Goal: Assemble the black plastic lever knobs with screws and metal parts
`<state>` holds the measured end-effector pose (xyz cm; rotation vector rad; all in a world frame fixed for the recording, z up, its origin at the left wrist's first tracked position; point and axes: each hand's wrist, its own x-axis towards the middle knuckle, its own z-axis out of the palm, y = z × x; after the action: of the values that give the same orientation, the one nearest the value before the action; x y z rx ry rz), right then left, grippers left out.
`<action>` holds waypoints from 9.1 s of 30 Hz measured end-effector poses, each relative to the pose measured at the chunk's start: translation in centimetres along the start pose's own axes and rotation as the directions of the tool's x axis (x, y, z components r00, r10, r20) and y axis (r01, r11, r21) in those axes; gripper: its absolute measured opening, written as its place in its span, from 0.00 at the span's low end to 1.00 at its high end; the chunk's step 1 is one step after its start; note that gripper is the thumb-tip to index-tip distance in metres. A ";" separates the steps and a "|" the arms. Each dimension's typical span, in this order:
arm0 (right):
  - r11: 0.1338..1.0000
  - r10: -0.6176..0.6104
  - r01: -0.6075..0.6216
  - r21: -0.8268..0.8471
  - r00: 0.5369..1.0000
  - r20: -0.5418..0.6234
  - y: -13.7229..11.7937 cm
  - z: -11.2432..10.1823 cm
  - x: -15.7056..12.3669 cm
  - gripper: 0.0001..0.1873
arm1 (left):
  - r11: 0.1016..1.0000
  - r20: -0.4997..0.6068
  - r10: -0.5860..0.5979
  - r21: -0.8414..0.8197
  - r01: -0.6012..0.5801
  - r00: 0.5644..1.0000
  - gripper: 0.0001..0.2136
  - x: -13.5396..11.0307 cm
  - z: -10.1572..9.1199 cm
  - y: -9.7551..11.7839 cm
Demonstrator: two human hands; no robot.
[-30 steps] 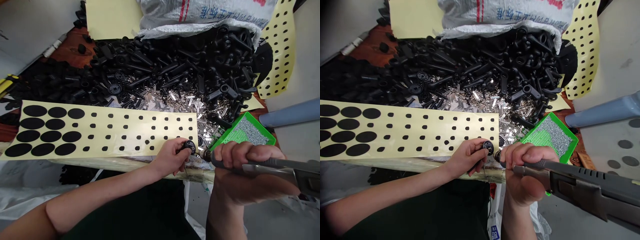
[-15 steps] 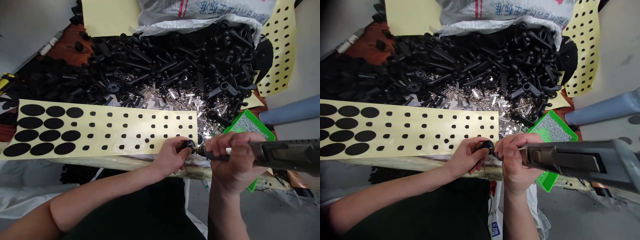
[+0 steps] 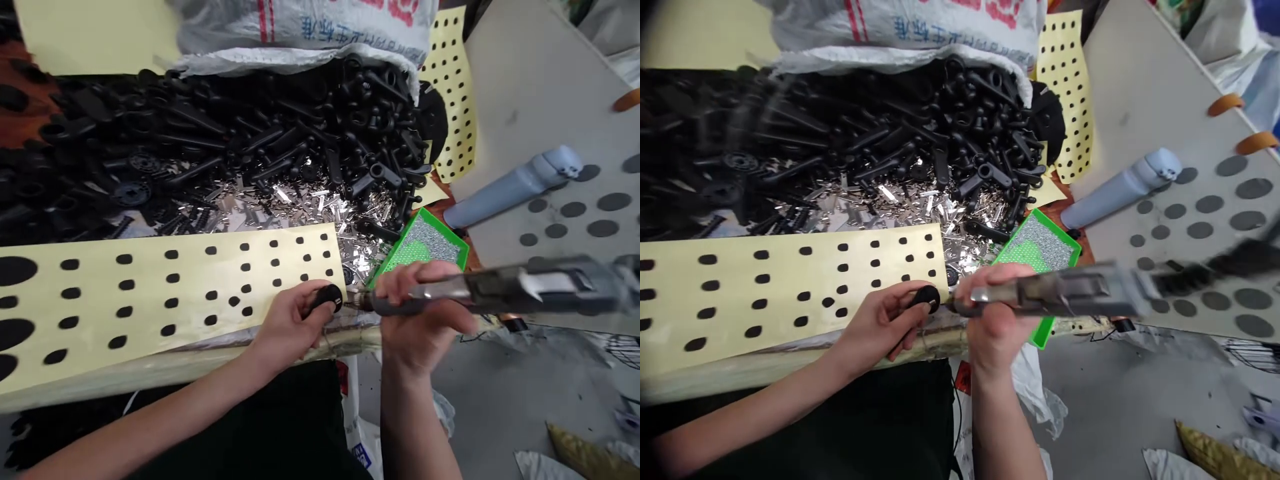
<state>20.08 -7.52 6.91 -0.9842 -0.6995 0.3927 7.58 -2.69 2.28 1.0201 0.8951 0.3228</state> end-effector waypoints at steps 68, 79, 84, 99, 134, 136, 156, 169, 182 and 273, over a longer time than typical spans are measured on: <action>0.993 -0.020 0.028 -0.117 0.997 0.071 0.5 1.8 0.7 0.27 | 0.970 -0.046 0.213 0.133 -0.205 0.976 0.08 0.4 0.3 -0.9; 0.996 0.013 -0.009 -0.087 0.999 0.042 0.6 2.0 0.8 0.28 | 0.965 -0.052 0.229 0.140 -0.220 0.972 0.09 0.6 0.3 -1.5; 0.996 -0.011 0.018 -0.088 0.997 0.081 0.9 1.6 0.9 0.28 | 0.971 -0.060 0.207 0.133 -0.197 0.977 0.08 0.6 0.4 -1.3; 0.995 0.015 0.004 -0.100 0.983 0.185 1.3 2.7 0.6 0.16 | 0.891 -0.061 0.360 0.318 -0.324 0.931 0.10 0.5 0.2 -2.2; 0.474 0.113 0.471 -0.744 0.805 0.582 2.4 4.5 -6.2 0.14 | 0.950 -0.083 0.250 -0.169 -0.261 0.965 0.21 -4.5 -5.1 0.2; 0.467 0.091 0.518 -0.717 0.778 0.622 3.3 5.1 -6.1 0.11 | 0.938 -0.106 0.320 -0.104 -0.331 0.941 0.18 -4.8 -5.7 0.0; 0.629 0.301 0.607 -0.485 0.385 0.872 4.5 7.2 -5.2 0.15 | 0.916 -0.065 0.325 0.268 -0.297 0.943 0.12 -6.6 -10.9 0.4; 0.755 0.322 0.426 -0.499 0.422 0.847 4.9 6.4 -4.6 0.19 | 0.974 0.071 0.121 -0.199 -0.105 0.990 0.20 -6.4 -11.5 -0.3; 0.721 0.477 0.145 -0.678 0.606 0.637 8.0 10.7 -5.6 0.15 | 0.931 -0.555 0.247 0.364 -0.034 0.794 0.22 -12.9 -18.9 0.9; 0.772 0.616 -0.428 -0.471 0.688 0.384 7.9 11.8 -6.6 0.28 | 0.957 -0.423 0.226 -0.071 -0.280 0.878 0.14 -5.3 -13.4 -1.8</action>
<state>7.20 -0.12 2.06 -1.4492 -0.9898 1.1217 -6.29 1.12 0.41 0.9637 1.1020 0.8341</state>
